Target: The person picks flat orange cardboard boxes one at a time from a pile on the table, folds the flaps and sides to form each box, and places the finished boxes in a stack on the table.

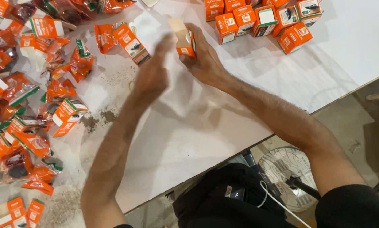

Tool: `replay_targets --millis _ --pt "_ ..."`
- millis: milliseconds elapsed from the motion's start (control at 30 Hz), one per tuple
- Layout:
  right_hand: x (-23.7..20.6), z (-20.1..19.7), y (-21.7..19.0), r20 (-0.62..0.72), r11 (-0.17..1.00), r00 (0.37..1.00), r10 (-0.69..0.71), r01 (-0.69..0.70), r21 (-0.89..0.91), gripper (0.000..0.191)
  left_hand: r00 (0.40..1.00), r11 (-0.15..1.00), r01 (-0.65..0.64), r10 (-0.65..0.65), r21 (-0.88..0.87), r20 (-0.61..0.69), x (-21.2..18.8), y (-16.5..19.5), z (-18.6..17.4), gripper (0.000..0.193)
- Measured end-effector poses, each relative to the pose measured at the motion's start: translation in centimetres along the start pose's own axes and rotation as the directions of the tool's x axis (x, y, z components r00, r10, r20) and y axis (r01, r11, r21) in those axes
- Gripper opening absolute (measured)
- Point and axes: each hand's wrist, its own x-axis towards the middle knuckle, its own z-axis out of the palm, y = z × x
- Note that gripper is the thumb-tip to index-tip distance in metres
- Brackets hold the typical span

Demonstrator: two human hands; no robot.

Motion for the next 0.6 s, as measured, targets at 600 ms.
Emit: replay_targets --millis 600 --pt "-2.8 2.2 -3.8 0.284 0.993 0.951 -0.12 0.118 0.027 0.062 0.921 0.801 0.388 -0.359 0.457 -0.153 -3.8 -6.6 -9.5 0.038"
